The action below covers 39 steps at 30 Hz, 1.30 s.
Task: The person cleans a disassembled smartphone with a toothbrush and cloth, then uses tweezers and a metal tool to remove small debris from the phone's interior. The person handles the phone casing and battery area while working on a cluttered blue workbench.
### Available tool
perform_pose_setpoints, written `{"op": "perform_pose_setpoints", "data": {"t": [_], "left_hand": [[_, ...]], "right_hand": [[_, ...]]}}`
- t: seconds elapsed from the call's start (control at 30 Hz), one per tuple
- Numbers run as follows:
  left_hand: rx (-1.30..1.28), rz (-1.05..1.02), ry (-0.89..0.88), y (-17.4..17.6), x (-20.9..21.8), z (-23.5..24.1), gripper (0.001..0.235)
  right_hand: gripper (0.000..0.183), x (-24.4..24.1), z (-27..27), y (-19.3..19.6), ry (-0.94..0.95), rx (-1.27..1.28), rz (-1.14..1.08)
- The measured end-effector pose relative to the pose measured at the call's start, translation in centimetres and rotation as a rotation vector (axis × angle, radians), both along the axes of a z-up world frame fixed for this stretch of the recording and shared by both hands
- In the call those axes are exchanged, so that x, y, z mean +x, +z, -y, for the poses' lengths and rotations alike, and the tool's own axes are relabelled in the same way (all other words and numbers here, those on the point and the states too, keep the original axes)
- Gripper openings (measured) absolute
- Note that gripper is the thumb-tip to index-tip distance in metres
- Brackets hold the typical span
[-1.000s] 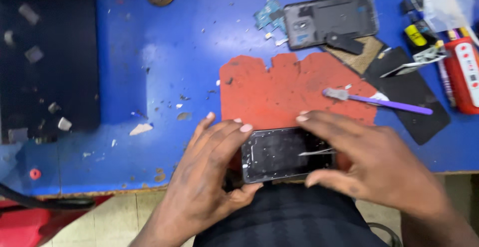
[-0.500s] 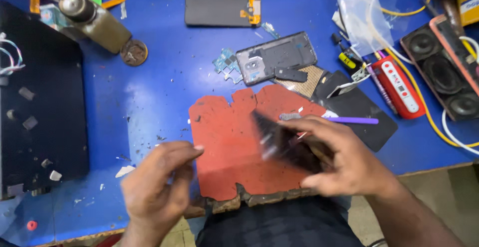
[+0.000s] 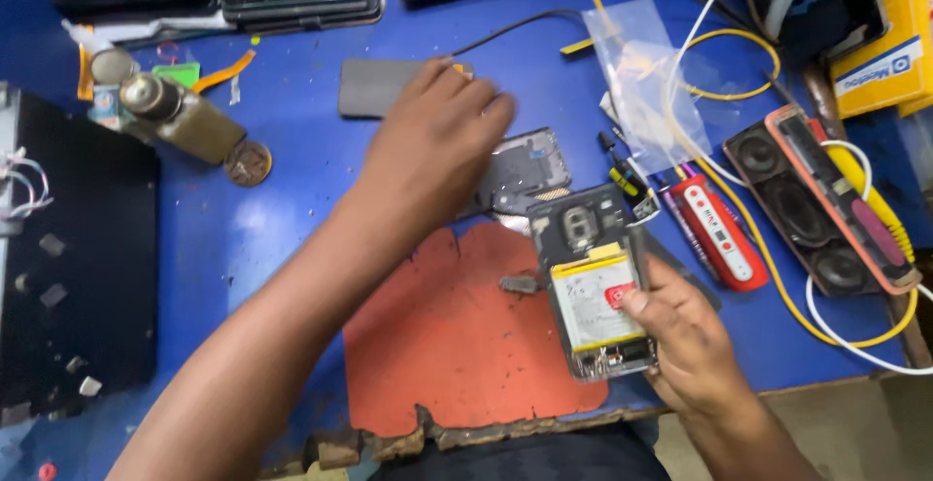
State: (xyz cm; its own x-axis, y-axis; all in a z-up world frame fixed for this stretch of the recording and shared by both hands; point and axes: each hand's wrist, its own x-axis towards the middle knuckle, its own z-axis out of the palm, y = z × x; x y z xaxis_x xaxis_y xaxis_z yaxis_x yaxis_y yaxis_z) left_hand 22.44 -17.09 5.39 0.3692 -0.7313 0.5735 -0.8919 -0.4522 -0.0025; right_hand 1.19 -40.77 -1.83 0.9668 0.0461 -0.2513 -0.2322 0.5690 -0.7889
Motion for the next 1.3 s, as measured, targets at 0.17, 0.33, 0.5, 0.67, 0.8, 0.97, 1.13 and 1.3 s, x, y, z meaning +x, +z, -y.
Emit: {"op": "perform_pose_setpoints", "data": {"t": [0.17,0.33,0.5,0.67,0.8,0.97,1.13,1.3], "left_hand": [[0.048,0.29,-0.13,-2.9,6.8,9.5,0.03],[0.242,0.407,-0.327,-3.8,9.9,14.5,0.025],[0.348,0.487,-0.263,-1.2,9.7,12.4,0.02],[0.301,0.595,-0.149,3.0,6.7,9.4,0.017],[0.167,0.673,0.019,5.9,2.3,3.3,0.026],[0.269,0.458,0.265,6.0,-7.2,-4.0,0.023],[0.271,0.202,0.321,0.9,-14.9,-6.8,0.029],[0.257,-0.048,0.359,-2.8,-19.8,-8.2,0.042]], "right_hand": [[0.041,-0.2,1.4,-0.9,-0.044,-0.079,-0.014],[0.038,-1.0,2.2,-1.6,-0.1,-0.108,0.03],[0.037,-1.3,2.4,-2.0,-0.085,-0.117,0.03],[0.037,-1.5,2.2,-1.9,-0.073,-0.239,0.093],[0.031,-2.1,2.1,-1.5,-0.12,-0.376,0.135],[0.026,-1.5,1.4,0.7,-0.165,-0.689,0.179],[0.021,-0.3,0.1,5.1,-0.108,-1.216,0.308],[0.023,1.1,-2.2,7.9,-0.009,-1.381,0.334]]}}
